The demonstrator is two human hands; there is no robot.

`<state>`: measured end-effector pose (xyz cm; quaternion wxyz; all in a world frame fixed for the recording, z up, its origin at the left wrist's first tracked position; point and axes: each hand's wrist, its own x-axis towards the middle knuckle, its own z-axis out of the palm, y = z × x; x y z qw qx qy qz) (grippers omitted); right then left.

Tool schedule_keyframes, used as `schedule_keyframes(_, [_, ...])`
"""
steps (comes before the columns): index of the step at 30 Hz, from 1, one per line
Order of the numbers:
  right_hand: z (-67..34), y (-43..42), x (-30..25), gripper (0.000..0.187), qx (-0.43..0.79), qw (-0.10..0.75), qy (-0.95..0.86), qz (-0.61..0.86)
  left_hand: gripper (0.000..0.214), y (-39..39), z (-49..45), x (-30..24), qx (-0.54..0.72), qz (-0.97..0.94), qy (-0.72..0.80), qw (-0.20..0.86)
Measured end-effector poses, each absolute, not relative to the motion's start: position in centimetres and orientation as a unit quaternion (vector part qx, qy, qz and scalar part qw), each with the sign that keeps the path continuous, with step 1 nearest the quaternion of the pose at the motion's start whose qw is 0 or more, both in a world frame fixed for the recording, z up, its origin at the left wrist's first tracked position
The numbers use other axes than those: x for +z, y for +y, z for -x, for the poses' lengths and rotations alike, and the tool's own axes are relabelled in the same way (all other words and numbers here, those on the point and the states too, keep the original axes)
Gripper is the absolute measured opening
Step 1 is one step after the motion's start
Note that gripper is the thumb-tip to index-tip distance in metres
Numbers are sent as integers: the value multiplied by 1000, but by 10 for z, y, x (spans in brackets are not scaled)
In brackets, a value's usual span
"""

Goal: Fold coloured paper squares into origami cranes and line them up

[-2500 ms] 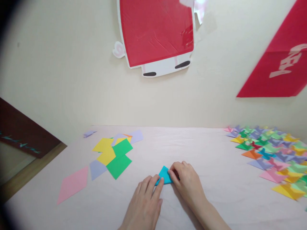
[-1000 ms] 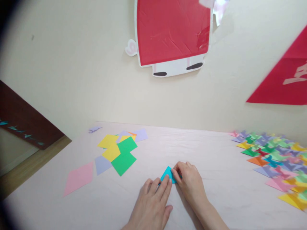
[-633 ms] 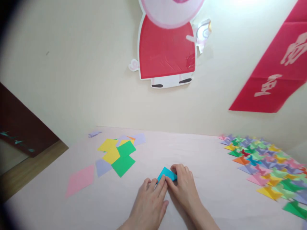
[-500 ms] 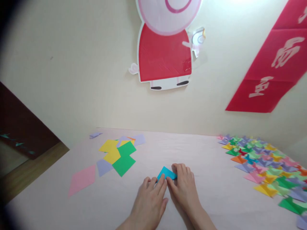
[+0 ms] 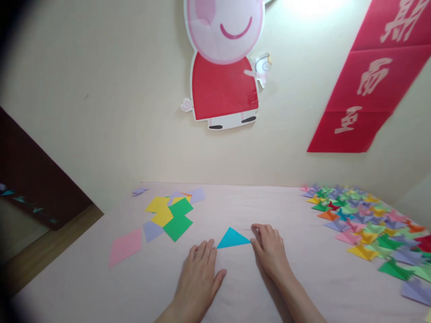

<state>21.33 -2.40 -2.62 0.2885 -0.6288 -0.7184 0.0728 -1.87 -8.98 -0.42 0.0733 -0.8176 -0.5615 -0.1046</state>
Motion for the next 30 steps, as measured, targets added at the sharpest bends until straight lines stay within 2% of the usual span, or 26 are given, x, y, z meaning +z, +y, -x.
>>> schedule_keyframes(7, [-212,-20,-8,30,133,285,-735,600,46,-91,21,-14,-202,785,-584,50])
schedule_keyframes(12, [-178,-19,2,33,128,272,-763,572,82,-88,18,-2,-261,786,-561,3])
schedule_keyframes(16, [-163,-20,10,29,112,269,-785,547,97,-85,16,8,-251,816,-519,-36])
schedule_keyframes(23, [-174,-24,22,29,103,233,-863,435,85,-79,23,2,-176,870,-460,-31])
schedule_keyframes(30, [-205,-33,26,37,90,180,-875,441,81,-83,22,-1,-128,881,-447,-88])
